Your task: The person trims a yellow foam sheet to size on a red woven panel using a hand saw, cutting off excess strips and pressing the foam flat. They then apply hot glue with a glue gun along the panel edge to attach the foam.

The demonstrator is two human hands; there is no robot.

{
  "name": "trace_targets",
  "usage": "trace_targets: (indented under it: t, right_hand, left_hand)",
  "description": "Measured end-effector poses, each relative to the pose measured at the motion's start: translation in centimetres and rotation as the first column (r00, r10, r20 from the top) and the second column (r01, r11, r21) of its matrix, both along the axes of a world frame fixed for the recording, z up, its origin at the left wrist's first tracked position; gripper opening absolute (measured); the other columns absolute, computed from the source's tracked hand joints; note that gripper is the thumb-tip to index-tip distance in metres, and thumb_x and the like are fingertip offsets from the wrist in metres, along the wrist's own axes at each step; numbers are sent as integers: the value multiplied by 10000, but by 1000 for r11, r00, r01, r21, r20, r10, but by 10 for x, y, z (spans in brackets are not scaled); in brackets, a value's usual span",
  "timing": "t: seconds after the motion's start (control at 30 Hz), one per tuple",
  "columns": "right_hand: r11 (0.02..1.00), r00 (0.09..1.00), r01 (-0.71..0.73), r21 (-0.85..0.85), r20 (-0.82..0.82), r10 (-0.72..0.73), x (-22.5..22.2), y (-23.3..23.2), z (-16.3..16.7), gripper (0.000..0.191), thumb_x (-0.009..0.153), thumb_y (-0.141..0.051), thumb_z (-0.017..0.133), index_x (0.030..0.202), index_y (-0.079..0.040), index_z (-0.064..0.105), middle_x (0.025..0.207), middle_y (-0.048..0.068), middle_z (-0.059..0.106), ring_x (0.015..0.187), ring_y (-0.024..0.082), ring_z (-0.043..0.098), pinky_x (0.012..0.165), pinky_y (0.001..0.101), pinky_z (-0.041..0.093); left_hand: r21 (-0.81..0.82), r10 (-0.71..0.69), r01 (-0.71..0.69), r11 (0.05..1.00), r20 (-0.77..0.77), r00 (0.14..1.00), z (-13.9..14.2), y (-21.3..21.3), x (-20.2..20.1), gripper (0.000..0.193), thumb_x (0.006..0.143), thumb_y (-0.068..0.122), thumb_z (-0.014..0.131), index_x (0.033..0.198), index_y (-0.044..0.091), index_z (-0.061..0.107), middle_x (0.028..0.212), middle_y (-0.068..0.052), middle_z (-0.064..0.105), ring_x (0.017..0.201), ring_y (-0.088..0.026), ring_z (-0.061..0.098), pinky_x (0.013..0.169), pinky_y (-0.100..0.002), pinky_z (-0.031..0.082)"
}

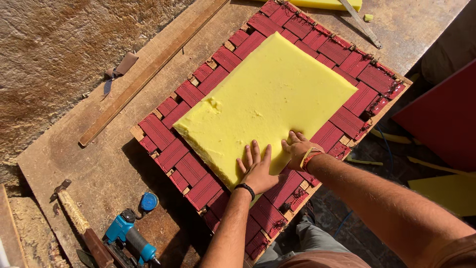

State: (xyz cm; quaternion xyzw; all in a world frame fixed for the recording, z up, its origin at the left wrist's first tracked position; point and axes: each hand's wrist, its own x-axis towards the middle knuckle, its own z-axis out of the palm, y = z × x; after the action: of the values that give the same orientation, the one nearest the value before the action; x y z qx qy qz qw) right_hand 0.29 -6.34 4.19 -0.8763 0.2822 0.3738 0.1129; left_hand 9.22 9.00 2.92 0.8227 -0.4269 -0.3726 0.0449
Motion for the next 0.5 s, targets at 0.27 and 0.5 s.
trace_targets:
  t: [0.27, 0.5]
  right_hand:
    - [998, 998, 59, -3, 0, -59, 4, 3, -19, 921, 890, -428, 730, 1639, -328, 203, 1743, 62, -13, 1601, 264, 31, 1265, 459, 255]
    - [875, 885, -465, -132, -96, 456, -3, 13, -26, 438, 1009, -448, 592, 1444, -488, 562, 1718, 5, 152, 1618, 390, 12, 1339, 537, 124]
  left_hand:
    - [-139, -88, 107, 985, 138, 987, -18, 89, 19, 994, 921, 447, 689, 1649, 250, 42, 1728, -79, -96, 1591, -282, -85, 1247, -584, -104]
    - [-100, -123, 131, 986, 83, 989, -13, 96, 15, 1039, 936, 440, 688, 1640, 237, -48, 1718, -107, -173, 1579, -305, -187, 1217, -606, -168]
